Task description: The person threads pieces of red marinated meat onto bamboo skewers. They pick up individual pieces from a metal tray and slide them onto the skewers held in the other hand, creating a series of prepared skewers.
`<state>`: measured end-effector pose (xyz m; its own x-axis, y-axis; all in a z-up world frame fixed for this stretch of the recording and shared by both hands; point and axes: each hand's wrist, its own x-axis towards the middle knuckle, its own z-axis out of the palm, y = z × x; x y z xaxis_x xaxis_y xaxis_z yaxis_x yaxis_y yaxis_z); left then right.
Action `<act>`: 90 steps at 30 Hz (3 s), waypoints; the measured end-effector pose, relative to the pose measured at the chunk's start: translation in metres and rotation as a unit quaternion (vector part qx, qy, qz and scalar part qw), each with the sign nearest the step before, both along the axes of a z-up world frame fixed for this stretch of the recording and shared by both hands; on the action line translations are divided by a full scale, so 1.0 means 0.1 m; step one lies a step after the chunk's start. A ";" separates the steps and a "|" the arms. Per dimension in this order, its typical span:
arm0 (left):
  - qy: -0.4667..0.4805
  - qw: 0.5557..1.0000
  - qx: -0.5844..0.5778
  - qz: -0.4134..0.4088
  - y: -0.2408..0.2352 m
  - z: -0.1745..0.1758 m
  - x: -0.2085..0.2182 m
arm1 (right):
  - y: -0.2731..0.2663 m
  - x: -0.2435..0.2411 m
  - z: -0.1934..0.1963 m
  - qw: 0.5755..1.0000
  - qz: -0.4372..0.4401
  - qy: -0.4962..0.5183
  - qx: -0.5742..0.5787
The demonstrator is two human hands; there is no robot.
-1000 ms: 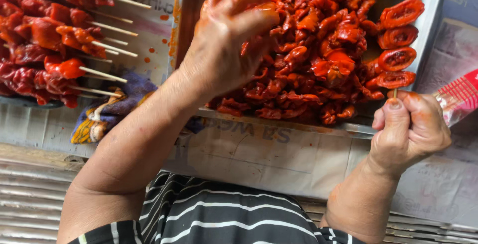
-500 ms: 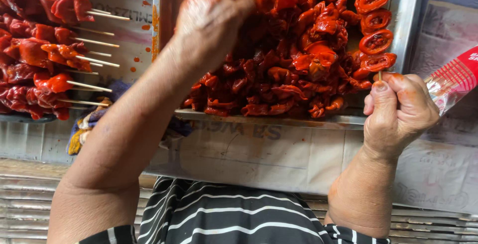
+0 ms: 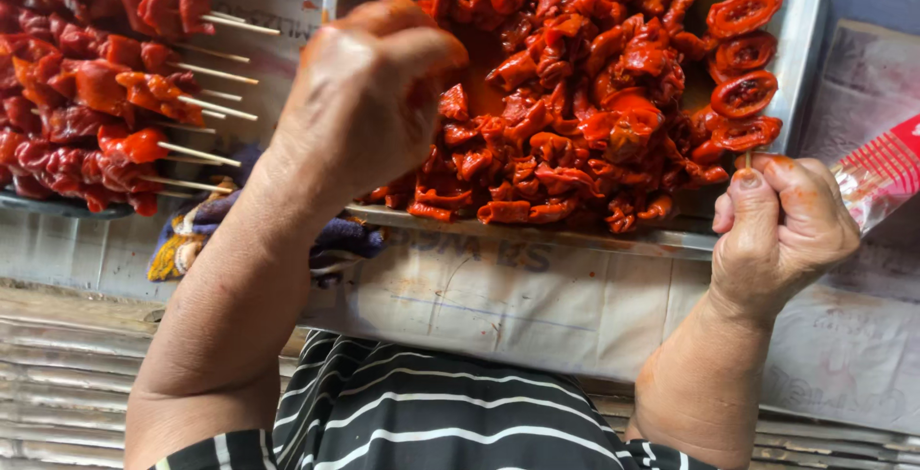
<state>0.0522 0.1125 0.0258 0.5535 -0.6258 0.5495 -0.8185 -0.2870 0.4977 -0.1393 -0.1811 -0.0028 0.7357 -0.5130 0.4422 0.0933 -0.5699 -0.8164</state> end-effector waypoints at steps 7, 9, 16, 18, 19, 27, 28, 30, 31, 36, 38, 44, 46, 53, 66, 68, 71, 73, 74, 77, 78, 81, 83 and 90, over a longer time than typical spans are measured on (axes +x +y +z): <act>0.108 0.953 0.250 -0.132 0.09 0.08 -0.25 | -0.03 -0.02 -0.06 1.000 0.021 0.001 -0.008; 0.091 0.968 0.211 -0.098 0.17 0.05 -0.20 | -0.03 -0.03 -0.09 1.000 0.026 0.001 0.001; 0.028 0.994 0.109 -0.013 -0.13 -0.37 0.04 | 0.03 0.00 -0.09 0.999 0.022 0.014 -0.025; 0.038 0.987 0.159 -0.001 -0.21 -0.48 0.00 | 0.07 0.00 -0.08 0.999 0.019 0.016 -0.024; 0.042 0.984 0.172 0.008 -0.24 -0.51 0.00 | 0.10 -0.01 -0.07 0.999 0.026 0.024 -0.034; 0.086 0.982 0.155 0.063 -0.19 -0.62 0.07 | 0.35 -0.01 0.00 0.997 0.068 0.040 -0.028; 0.112 0.986 0.104 0.070 -0.17 -0.63 0.08 | 0.38 -0.02 0.00 0.996 0.074 0.042 -0.023; 0.200 0.977 -0.002 0.074 -0.15 -0.65 0.10 | 0.42 -0.03 0.01 0.995 0.089 0.040 -0.016; 0.260 0.961 -0.056 0.071 -0.15 -0.65 0.11 | 0.44 -0.03 0.00 0.994 0.100 0.035 -0.036; 0.504 0.817 -0.275 -0.055 -0.10 -0.68 0.22 | 0.53 -0.09 -0.05 0.989 0.126 0.036 -0.073; 0.635 0.693 -0.328 -0.100 -0.07 -0.65 0.21 | 0.53 -0.08 -0.06 0.989 0.127 0.034 -0.074; 0.646 0.653 -0.375 -0.125 -0.08 -0.64 0.25 | 0.47 -0.10 -0.12 0.992 0.111 0.026 -0.054; 0.654 0.638 -0.380 -0.144 -0.02 -0.66 0.24 | 0.44 -0.12 -0.13 0.993 0.106 0.024 -0.040; 0.498 0.777 -0.328 -0.200 0.11 -0.59 0.31 | 0.48 -0.06 -0.08 0.996 0.080 0.027 -0.043; 0.136 0.968 0.209 0.020 0.14 -0.50 0.08 | 0.47 -0.01 -0.03 0.996 0.063 0.027 -0.049; 0.129 0.965 0.226 0.040 0.08 -0.53 0.13 | 0.46 -0.01 -0.04 0.997 0.068 0.020 -0.044; -0.107 0.985 0.064 0.122 -0.01 -0.55 0.05 | 0.46 -0.01 -0.03 0.997 0.066 0.018 -0.041; -0.076 0.994 0.067 0.033 -0.11 -0.56 -0.04 | 0.47 -0.01 -0.03 0.997 0.064 0.019 -0.042; -0.062 0.996 0.067 -0.013 -0.16 -0.58 -0.06 | 0.48 0.00 -0.02 0.997 0.065 0.018 -0.042; 0.073 0.987 0.108 -0.093 -0.28 -0.69 -0.13 | 0.49 -0.01 -0.02 0.997 0.064 0.023 -0.044; 0.074 0.989 0.097 -0.087 -0.30 -0.73 -0.14 | 0.49 0.00 -0.02 0.997 0.062 0.024 -0.045; 0.083 0.992 0.074 -0.066 -0.33 -0.78 -0.13 | 0.49 -0.01 -0.01 0.997 0.058 0.028 -0.050; 0.100 0.991 0.071 -0.049 -0.30 -0.76 -0.12 | 0.48 -0.01 -0.01 0.997 0.056 0.029 -0.052; 0.121 0.986 -0.065 -0.092 -0.18 -0.64 -0.11 | 0.45 -0.04 -0.05 0.997 0.061 0.020 -0.044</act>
<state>0.0413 0.0943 -0.0380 0.5618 -0.6605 0.4981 -0.7038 -0.0652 0.7074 -0.1431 -0.1362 -0.0075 0.8080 -0.3793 0.4509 0.1345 -0.6264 -0.7678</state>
